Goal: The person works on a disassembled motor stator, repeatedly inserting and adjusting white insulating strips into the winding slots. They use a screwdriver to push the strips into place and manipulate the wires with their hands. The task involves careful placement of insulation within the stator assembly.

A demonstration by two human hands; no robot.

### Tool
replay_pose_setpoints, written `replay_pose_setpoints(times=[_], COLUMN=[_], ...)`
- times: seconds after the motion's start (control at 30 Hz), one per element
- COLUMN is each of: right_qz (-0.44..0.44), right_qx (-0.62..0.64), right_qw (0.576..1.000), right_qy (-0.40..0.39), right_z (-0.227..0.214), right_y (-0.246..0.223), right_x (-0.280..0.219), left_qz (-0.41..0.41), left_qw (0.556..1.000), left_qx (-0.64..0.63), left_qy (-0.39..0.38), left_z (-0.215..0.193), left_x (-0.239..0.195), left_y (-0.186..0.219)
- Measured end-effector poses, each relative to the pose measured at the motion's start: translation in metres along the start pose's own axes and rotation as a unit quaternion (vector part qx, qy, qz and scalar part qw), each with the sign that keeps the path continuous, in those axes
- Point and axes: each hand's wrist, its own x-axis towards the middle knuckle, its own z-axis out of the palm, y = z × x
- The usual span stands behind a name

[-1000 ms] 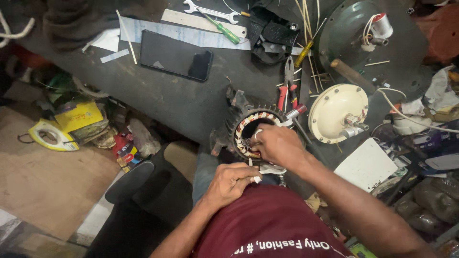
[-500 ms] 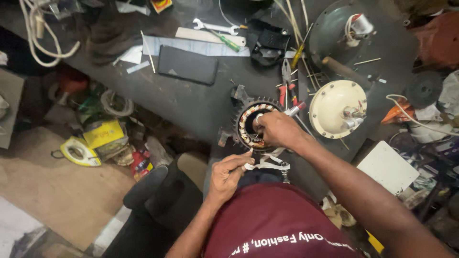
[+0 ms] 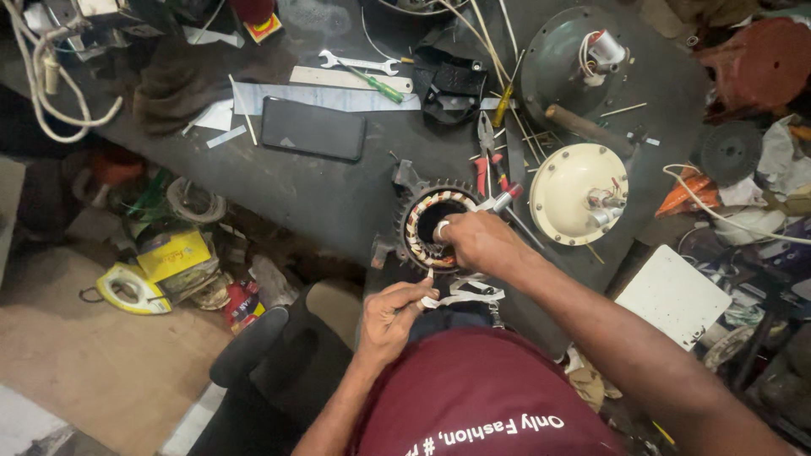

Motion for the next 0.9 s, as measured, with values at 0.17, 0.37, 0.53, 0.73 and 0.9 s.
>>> replay_pose_setpoints(times=[0.17, 0.37, 0.53, 0.73, 0.9], right_qz=[0.010, 0.011, 0.003, 0.002, 0.020], right_qx=[-0.003, -0.013, 0.008, 0.039, 0.031], right_qw=[1.000, 1.000, 1.000, 0.999, 0.999], right_qy=[-0.019, -0.019, 0.000, 0.021, 0.029], right_z=[-0.003, -0.003, -0.006, -0.009, -0.010], right_y=[-0.002, -0.002, -0.003, -0.006, -0.008], right_x=[0.003, 0.005, 0.004, 0.005, 0.003], left_qz=[-0.038, -0.050, -0.067, -0.046, -0.051], left_qw=[0.999, 0.998, 0.997, 0.998, 0.998], left_qx=[0.011, 0.025, 0.030, 0.026, 0.024], left_qy=[-0.003, -0.018, -0.018, -0.019, -0.013], left_z=[-0.002, -0.005, -0.004, -0.003, -0.002], left_x=[0.006, 0.011, 0.012, 0.011, 0.010], left_y=[0.007, 0.009, 0.009, 0.009, 0.007])
